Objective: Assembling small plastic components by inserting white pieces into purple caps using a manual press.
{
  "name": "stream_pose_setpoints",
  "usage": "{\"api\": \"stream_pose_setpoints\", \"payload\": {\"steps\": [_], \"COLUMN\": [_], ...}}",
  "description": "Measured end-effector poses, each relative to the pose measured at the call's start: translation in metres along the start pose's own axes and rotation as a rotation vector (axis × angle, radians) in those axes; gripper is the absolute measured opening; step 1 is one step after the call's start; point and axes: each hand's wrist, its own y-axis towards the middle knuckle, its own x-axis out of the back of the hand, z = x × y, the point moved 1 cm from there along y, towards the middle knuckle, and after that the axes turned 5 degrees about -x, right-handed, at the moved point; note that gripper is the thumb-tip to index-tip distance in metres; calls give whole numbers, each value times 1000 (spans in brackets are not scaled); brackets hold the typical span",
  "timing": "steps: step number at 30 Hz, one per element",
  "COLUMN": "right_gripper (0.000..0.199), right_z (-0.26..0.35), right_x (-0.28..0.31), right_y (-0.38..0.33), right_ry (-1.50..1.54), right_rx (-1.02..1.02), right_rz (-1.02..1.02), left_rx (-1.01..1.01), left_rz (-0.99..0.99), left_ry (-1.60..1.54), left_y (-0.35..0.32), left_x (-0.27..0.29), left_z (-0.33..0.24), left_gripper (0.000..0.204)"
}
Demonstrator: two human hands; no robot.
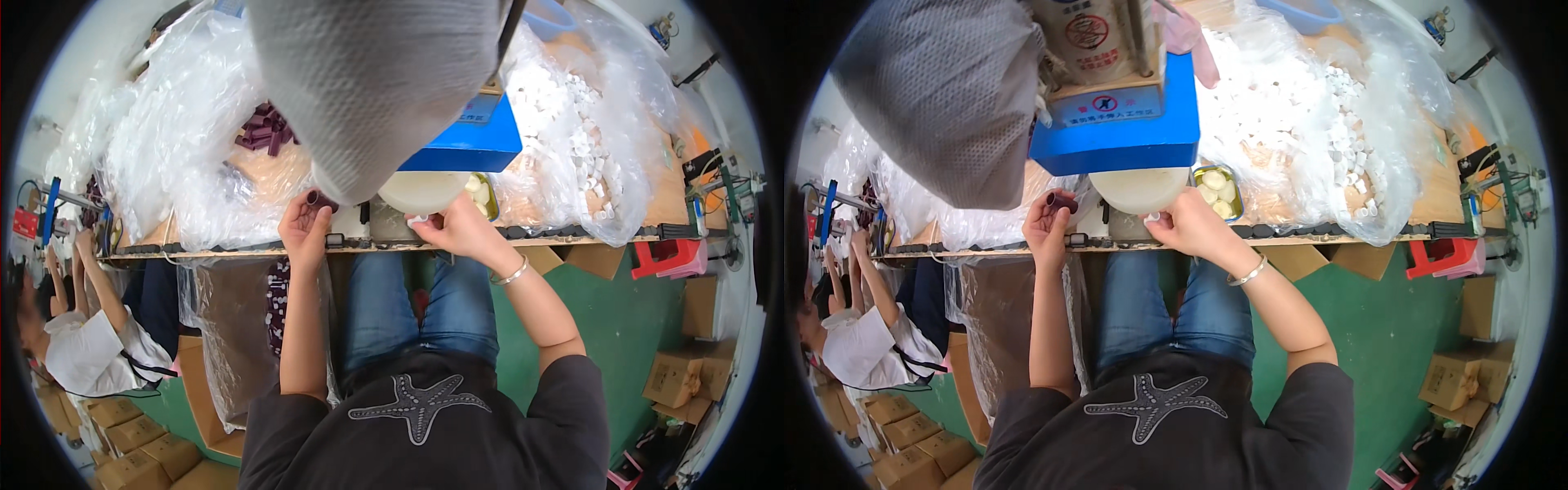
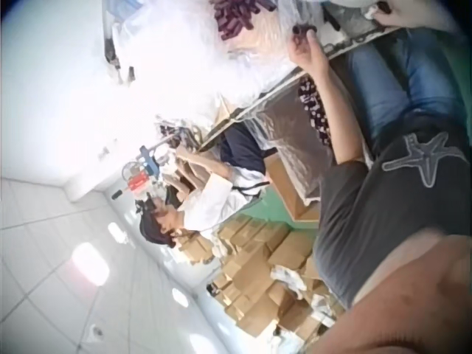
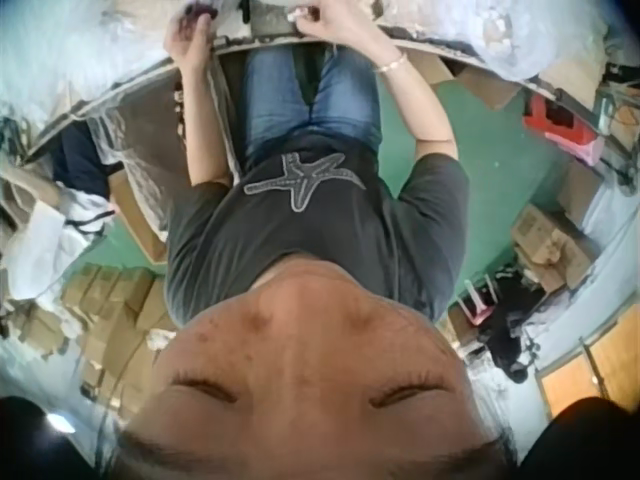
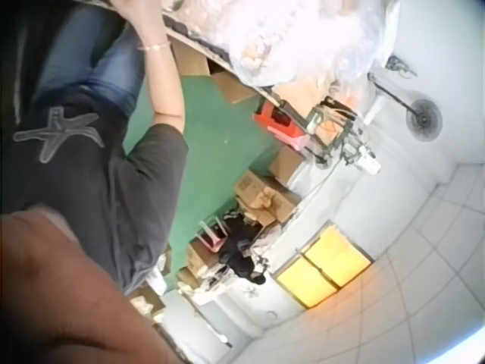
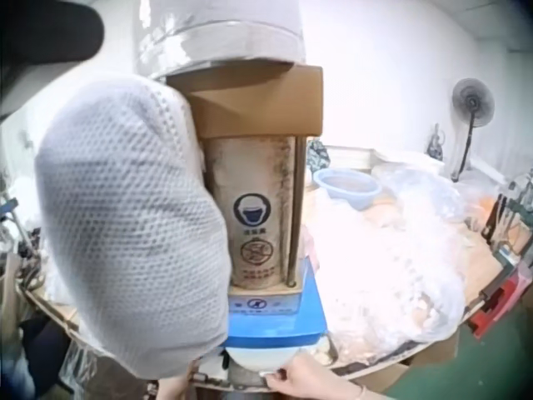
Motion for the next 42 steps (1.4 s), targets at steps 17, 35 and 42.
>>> {"api": "stream_pose_setpoints", "payload": {"steps": [17,35,42], "right_gripper": [21,30,22], "right_z": [-3,-153,-153], "right_x": [0,199,190], "right_y": [7,-108,-97], "right_ry": [57,-588,-795], "right_rx": [-67,-652,-527], "right_rz": [123,-747,-783], "left_rx": [-97,-59,-23], "left_rz": [56,-2,67], "left_ry": [87,87,6], "left_y": [2,-1,-4], "left_x": [4,3,-19], "left_z": [2,3,-7], "left_gripper": [34,35,35]}}
